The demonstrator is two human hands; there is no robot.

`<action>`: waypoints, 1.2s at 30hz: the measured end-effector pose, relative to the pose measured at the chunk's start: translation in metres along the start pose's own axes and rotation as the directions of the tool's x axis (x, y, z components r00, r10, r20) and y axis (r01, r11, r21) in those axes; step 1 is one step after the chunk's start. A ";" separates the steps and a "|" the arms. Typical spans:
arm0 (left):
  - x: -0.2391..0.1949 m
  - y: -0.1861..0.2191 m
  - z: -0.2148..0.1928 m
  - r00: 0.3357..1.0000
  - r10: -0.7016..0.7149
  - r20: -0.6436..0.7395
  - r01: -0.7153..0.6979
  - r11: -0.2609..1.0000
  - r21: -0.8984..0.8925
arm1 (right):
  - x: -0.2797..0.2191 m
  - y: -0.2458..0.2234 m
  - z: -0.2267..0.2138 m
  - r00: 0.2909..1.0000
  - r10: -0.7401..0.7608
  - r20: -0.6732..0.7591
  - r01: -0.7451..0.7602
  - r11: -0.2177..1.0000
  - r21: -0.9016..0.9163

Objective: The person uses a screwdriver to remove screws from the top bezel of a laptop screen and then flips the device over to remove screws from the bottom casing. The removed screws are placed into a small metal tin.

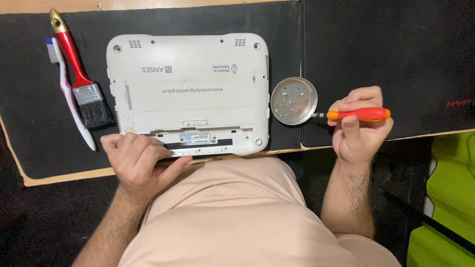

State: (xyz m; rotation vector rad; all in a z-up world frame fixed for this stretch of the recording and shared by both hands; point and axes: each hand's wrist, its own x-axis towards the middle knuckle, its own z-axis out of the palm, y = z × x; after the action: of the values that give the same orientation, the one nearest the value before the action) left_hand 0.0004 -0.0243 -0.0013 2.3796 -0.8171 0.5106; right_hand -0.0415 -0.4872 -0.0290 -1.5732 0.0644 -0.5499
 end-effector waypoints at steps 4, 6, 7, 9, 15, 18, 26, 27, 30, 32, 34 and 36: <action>0.002 0.001 0.001 1.000 0.007 -0.018 -0.007 1.000 0.006 | -0.003 -0.009 0.007 0.999 0.034 0.001 -0.034 0.997 -0.074; 0.002 0.000 0.001 1.000 0.005 -0.007 -0.005 1.000 0.010 | -0.004 -0.014 0.015 0.999 0.018 0.031 -0.013 0.986 -0.169; -0.001 -0.001 0.002 1.000 0.003 -0.006 -0.003 1.000 0.010 | -0.001 -0.011 0.017 0.999 0.021 0.033 -0.015 0.985 -0.169; -0.006 -0.004 0.006 0.999 -0.020 -0.044 0.019 1.000 -0.025 | 0.005 -0.006 0.021 0.994 -0.103 0.037 0.107 0.983 -0.151; -0.004 -0.005 0.006 0.999 -0.010 -0.043 0.010 1.000 0.003 | 0.006 0.000 0.017 0.979 -0.172 0.111 0.190 0.966 -0.177; -0.002 -0.003 0.005 0.999 -0.012 -0.040 0.012 1.000 -0.001 | 0.004 0.003 0.014 0.978 -0.173 0.118 0.193 0.964 -0.182; 0.000 -0.002 0.004 0.999 -0.010 -0.034 0.010 1.000 -0.002 | 0.002 0.003 0.015 0.975 -0.186 0.124 0.209 0.954 -0.213; 0.001 -0.001 0.004 0.999 -0.012 -0.039 0.012 1.000 -0.001 | 0.002 0.002 0.016 0.975 -0.183 0.127 0.206 0.956 -0.210; 0.001 -0.002 0.004 0.999 -0.015 -0.043 0.015 1.000 -0.009 | 0.003 0.000 0.016 0.977 -0.169 0.131 0.193 0.962 -0.196; 0.000 -0.002 0.004 0.999 -0.014 -0.044 0.013 1.000 -0.002 | 0.003 -0.001 0.017 0.976 -0.170 0.136 0.195 0.962 -0.193; 0.000 -0.002 0.004 0.999 -0.011 -0.045 0.011 1.000 0.004 | 0.003 -0.001 0.018 0.975 -0.172 0.141 0.197 0.962 -0.191; 0.001 -0.001 0.004 0.999 -0.015 -0.033 0.016 1.000 0.003 | 0.002 0.003 0.017 0.970 -0.193 0.145 0.220 0.953 -0.207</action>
State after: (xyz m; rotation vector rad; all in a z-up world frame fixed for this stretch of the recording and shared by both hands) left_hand 0.0024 -0.0264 -0.0041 2.3720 -0.7832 0.5437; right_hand -0.0324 -0.4725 -0.0305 -1.8423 -0.1396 -0.6237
